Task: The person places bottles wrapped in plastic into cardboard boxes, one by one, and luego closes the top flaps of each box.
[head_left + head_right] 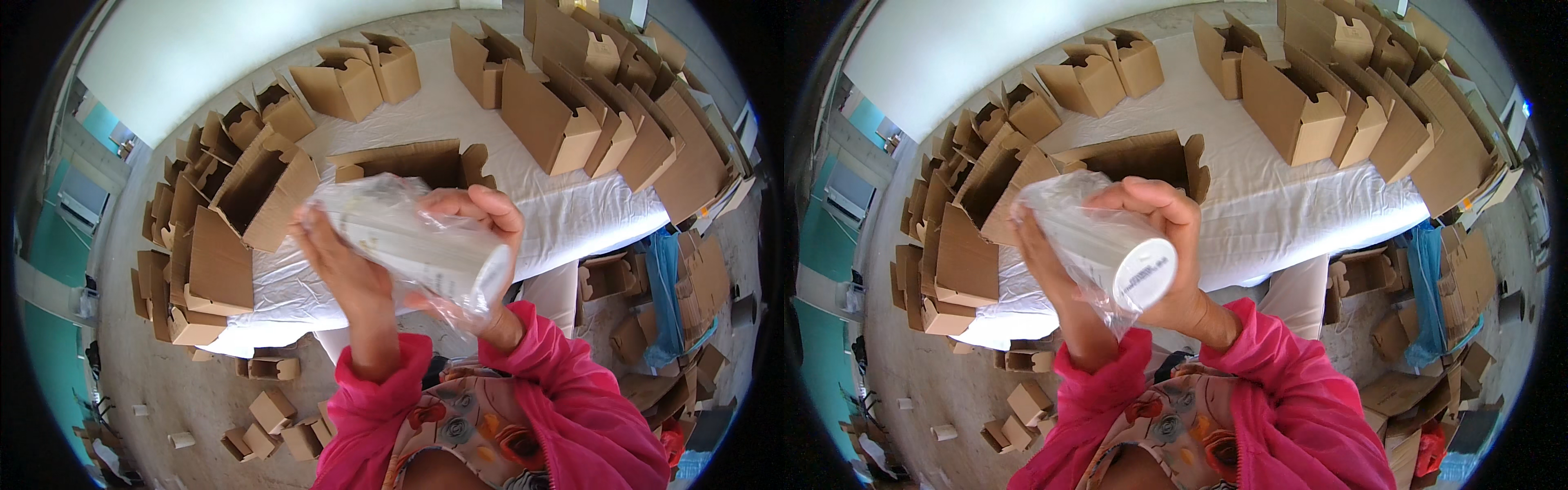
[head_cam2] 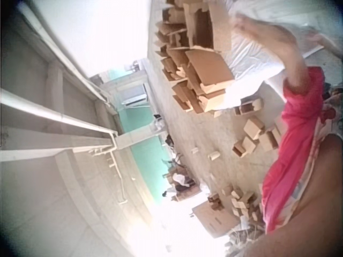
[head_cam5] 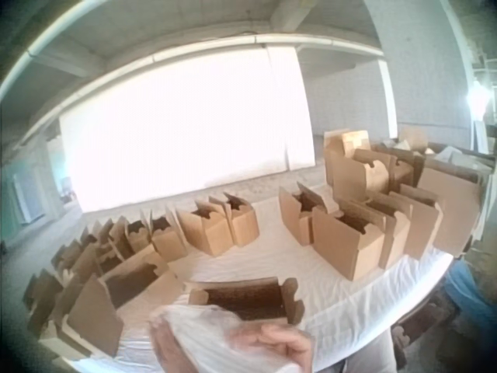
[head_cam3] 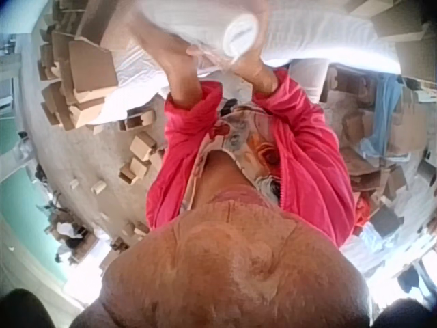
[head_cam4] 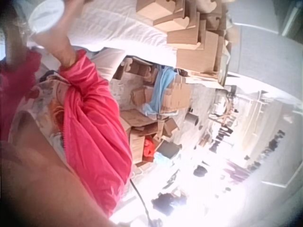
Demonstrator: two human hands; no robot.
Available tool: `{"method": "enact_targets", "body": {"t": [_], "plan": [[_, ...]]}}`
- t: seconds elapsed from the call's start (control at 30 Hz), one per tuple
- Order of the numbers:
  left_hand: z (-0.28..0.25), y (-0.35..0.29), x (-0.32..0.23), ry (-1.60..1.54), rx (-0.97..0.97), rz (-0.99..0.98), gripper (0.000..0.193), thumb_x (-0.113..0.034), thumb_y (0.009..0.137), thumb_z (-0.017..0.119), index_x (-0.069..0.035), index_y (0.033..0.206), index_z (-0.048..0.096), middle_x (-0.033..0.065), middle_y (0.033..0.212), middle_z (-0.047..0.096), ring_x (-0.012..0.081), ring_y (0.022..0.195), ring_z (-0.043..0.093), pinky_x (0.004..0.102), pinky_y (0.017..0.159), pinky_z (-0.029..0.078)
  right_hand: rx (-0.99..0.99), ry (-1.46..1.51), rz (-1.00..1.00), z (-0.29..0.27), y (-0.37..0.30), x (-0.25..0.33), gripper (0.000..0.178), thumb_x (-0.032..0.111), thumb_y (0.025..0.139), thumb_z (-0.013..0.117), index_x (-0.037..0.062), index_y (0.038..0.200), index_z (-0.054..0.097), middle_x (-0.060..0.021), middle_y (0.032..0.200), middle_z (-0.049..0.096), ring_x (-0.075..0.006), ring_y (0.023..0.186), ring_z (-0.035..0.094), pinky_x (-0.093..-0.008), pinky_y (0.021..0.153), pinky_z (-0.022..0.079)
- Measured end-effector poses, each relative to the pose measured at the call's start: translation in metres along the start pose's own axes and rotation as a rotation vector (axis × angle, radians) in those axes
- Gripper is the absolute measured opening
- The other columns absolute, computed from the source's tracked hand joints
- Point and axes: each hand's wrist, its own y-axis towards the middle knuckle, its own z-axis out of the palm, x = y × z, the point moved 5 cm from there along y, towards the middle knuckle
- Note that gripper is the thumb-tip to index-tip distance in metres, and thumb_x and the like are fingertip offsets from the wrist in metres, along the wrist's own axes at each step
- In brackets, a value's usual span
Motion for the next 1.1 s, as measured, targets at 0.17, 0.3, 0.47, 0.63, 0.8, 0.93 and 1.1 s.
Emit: {"method": "enact_targets", "body": {"t": [0.17, 0.3, 0.47, 0.63, 0.8, 0.93, 1.1], "plan": [[0.004, -0.039, 0.016, 0.342, 0.432, 0.370, 0.037, -0.028, 0.100, 0.043, -0.008, 0.131, 0.038, 0.0106, 0.122, 0.044, 0.0208, 0.108, 0.047, 0.0339, 0.092, 0.041, -0.007, -0.020, 0.026, 0.007, 0.009, -0.010, 0.040, 0.010, 0.055, 0.086, 0.0099, 0.081, 0.055, -0.0064, 0.089, 0.067, -0.0258, 0.092, 0.059, -0.0434, 0.093, 0.040], [0.023, -0.045, 0.019, -0.021, 0.480, -0.029, 0.029, -0.027, 0.102, 0.041, -0.006, 0.121, 0.040, 0.0047, 0.108, 0.048, 0.0127, 0.098, 0.048, 0.0278, 0.085, 0.041, 0.026, -0.159, -0.011, 0.000, -0.005, -0.025, 0.038, 0.011, 0.064, 0.082, 0.0098, 0.088, 0.054, -0.0080, 0.095, 0.065, -0.0274, 0.096, 0.058, -0.0433, 0.092, 0.040], [0.029, -0.027, -0.021, 0.653, 0.439, 0.608, 0.034, -0.022, 0.093, 0.059, -0.003, 0.118, 0.048, 0.0115, 0.111, 0.053, 0.0212, 0.105, 0.049, 0.0340, 0.090, 0.039, -0.118, -0.250, 0.392, -0.039, 0.004, -0.024, 0.021, 0.005, 0.079, 0.073, 0.0010, 0.097, 0.064, -0.0023, 0.085, 0.063, -0.0117, 0.079, 0.057, -0.0286, 0.071, 0.048], [0.038, -0.011, -0.010, 1.122, 0.898, 0.806, 0.054, -0.019, 0.077, 0.070, -0.002, 0.124, 0.050, 0.0155, 0.134, 0.045, 0.0356, 0.121, 0.040, 0.0469, 0.103, 0.027, -0.250, -0.196, 0.398, -0.058, 0.009, -0.019, 0.018, 0.005, 0.080, 0.072, -0.0004, 0.096, 0.065, -0.0025, 0.089, 0.065, -0.0086, 0.078, 0.057, -0.0250, 0.069, 0.047], [0.027, -0.010, 0.016, 1.377, 0.831, 0.748, 0.072, -0.011, 0.062, 0.079, -0.004, 0.126, 0.047, 0.0126, 0.110, 0.050, 0.0334, 0.105, 0.045, 0.0454, 0.087, 0.034, -0.268, -0.108, 0.427, -0.064, 0.013, -0.013, 0.020, 0.006, 0.080, 0.072, -0.0008, 0.098, 0.065, -0.0043, 0.093, 0.066, -0.0114, 0.082, 0.059, -0.0260, 0.074, 0.047], [0.031, -0.017, 0.020, 1.385, 0.798, 0.867, 0.049, -0.009, 0.064, 0.072, -0.003, 0.109, 0.054, 0.0126, 0.102, 0.050, 0.0318, 0.097, 0.046, 0.0448, 0.082, 0.035, -0.077, -0.012, 0.299, -0.047, 0.027, -0.010, 0.029, 0.009, 0.079, 0.073, -0.0001, 0.104, 0.064, -0.0071, 0.103, 0.065, -0.0172, 0.093, 0.060, -0.0309, 0.085, 0.046], [0.033, -0.032, 0.002, 1.283, 0.815, 1.059, 0.012, -0.008, 0.071, 0.060, -0.004, 0.083, 0.061, 0.0065, 0.076, 0.055, 0.0249, 0.074, 0.052, 0.0393, 0.070, 0.038, 0.401, -0.324, 0.385, -0.044, 0.015, -0.038, 0.047, 0.017, 0.072, 0.081, 0.0031, 0.111, 0.059, -0.0070, 0.113, 0.058, -0.0211, 0.102, 0.057, -0.0352, 0.092, 0.045]]}}
